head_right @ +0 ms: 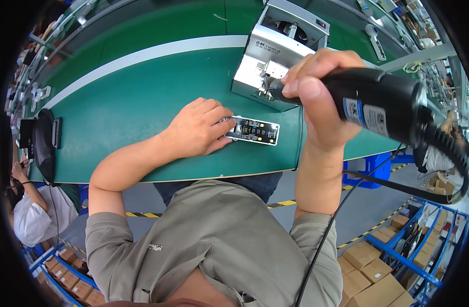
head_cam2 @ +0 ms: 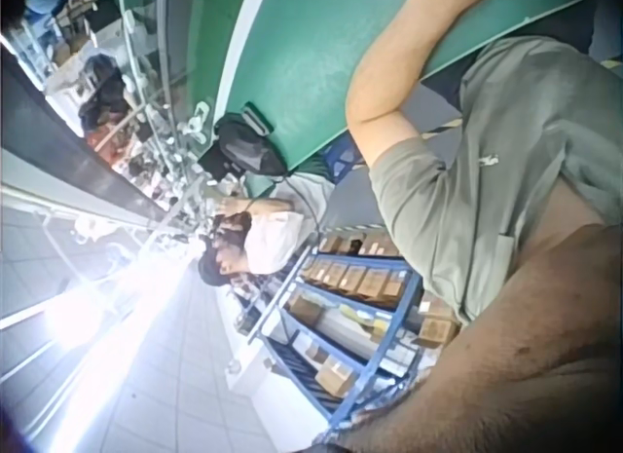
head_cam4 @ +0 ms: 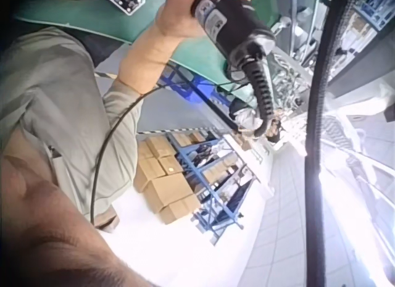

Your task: The person is assembling electronic components on a PCB using an electric screwdriver.

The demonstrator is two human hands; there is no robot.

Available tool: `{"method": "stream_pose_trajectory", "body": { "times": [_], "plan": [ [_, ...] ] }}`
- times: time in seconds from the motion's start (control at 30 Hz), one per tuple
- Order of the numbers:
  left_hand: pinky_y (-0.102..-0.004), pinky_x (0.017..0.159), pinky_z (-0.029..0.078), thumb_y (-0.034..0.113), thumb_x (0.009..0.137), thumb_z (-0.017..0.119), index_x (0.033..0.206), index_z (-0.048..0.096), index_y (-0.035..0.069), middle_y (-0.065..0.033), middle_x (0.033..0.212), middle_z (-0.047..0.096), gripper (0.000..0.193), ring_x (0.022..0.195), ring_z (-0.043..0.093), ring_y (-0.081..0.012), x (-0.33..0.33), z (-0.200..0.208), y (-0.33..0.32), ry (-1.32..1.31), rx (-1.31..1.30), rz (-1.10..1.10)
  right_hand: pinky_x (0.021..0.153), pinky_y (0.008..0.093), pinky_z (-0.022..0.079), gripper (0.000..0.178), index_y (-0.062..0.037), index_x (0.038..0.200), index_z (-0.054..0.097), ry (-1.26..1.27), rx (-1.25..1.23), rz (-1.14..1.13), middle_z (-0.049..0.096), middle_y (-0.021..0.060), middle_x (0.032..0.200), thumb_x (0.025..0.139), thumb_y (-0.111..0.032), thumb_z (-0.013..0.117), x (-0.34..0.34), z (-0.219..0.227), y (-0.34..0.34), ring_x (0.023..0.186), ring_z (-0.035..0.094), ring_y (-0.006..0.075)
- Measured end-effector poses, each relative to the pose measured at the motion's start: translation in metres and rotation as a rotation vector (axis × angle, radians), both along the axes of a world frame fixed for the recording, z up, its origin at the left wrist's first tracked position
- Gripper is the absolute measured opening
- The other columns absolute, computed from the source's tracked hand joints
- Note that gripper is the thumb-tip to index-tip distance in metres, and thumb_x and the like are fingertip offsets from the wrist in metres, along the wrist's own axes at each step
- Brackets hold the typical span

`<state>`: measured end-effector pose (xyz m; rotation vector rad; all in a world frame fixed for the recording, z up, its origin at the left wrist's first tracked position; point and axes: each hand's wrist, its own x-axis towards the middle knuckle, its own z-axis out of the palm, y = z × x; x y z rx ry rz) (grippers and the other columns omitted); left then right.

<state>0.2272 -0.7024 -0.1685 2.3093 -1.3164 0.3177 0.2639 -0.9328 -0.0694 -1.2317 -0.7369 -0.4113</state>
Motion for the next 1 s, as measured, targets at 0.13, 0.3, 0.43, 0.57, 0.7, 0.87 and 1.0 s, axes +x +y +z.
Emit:
{"method": "stream_pose_trajectory", "body": {
  "times": [0.13, 0.3, 0.43, 0.57, 0.7, 0.87, 1.0],
  "plan": [
    [-0.033, 0.078, 0.042, 0.024, 0.076, 0.071, 0.095, 0.062, 0.008, -0.0066, 0.099, 0.056, 0.026, 0.087, 0.051, -0.0225, 0.0, 0.001, 0.0, -0.009, 0.002, 0.004, 0.058, 0.0275, 0.05, 0.025, 0.0007, 0.102, 0.055, 0.117, 0.064, 0.056, 0.058, 0.0078, 0.063, 0.079, -0.006, 0.061, -0.008, -0.001, 0.004, 0.054, 0.057, 0.0162],
    [-0.033, 0.078, 0.043, 0.022, 0.074, 0.071, 0.097, 0.063, 0.008, -0.0062, 0.102, 0.057, 0.028, 0.089, 0.052, -0.0226, -0.002, 0.005, 0.003, 0.032, 0.025, 0.007, 0.054, 0.0272, 0.051, 0.03, 0.0016, 0.103, 0.055, 0.209, 0.156, 0.19, 0.059, 0.0088, 0.063, 0.075, -0.005, 0.064, -0.031, -0.014, 0.014, 0.053, 0.057, 0.0165],
    [-0.0331, 0.077, 0.043, 0.021, 0.073, 0.072, 0.099, 0.063, 0.008, -0.006, 0.105, 0.058, 0.03, 0.089, 0.053, -0.0227, -0.001, 0.008, 0.003, 0.073, 0.04, -0.003, 0.053, 0.0266, 0.051, 0.032, 0.002, 0.102, 0.056, 0.233, 0.162, 0.224, 0.06, 0.0095, 0.064, 0.072, -0.004, 0.065, -0.04, -0.024, 0.022, 0.052, 0.057, 0.0167],
    [-0.033, 0.077, 0.043, 0.021, 0.074, 0.072, 0.099, 0.064, 0.008, -0.006, 0.105, 0.057, 0.029, 0.089, 0.053, -0.0227, 0.0, 0.009, 0.002, 0.084, 0.042, 0.0, 0.053, 0.0262, 0.05, 0.031, 0.0016, 0.1, 0.057, 0.257, 0.145, 0.236, 0.06, 0.0095, 0.064, 0.071, -0.003, 0.065, -0.041, -0.026, 0.025, 0.052, 0.056, 0.0167],
    [-0.0332, 0.077, 0.043, 0.021, 0.074, 0.072, 0.098, 0.064, 0.008, -0.0059, 0.104, 0.057, 0.028, 0.089, 0.053, -0.0231, 0.002, 0.007, 0.003, 0.082, 0.024, 0.003, 0.054, 0.0259, 0.051, 0.03, 0.0006, 0.098, 0.058, 0.305, 0.14, 0.22, 0.06, 0.0094, 0.064, 0.069, -0.002, 0.066, -0.041, -0.029, 0.029, 0.051, 0.057, 0.0172],
    [-0.0338, 0.077, 0.044, 0.023, 0.074, 0.072, 0.098, 0.064, 0.01, -0.0059, 0.104, 0.057, 0.029, 0.09, 0.054, -0.0235, 0.003, 0.007, 0.006, 0.154, 0.026, -0.003, 0.054, 0.0256, 0.051, 0.031, 0.0003, 0.098, 0.058, 0.31, 0.09, 0.305, 0.06, 0.0095, 0.064, 0.069, -0.001, 0.067, -0.042, -0.024, 0.036, 0.051, 0.057, 0.0185],
    [-0.0354, 0.079, 0.045, 0.03, 0.073, 0.074, 0.1, 0.064, 0.011, -0.0065, 0.105, 0.058, 0.034, 0.093, 0.055, -0.0239, 0.002, 0.003, 0.005, 0.111, 0.117, 0.005, 0.055, 0.0262, 0.052, 0.027, 0.0004, 0.095, 0.057, 0.245, 0.098, 0.373, 0.06, 0.0107, 0.063, 0.069, -0.001, 0.066, -0.039, -0.036, 0.036, 0.053, 0.059, 0.0216]
  ]
}}
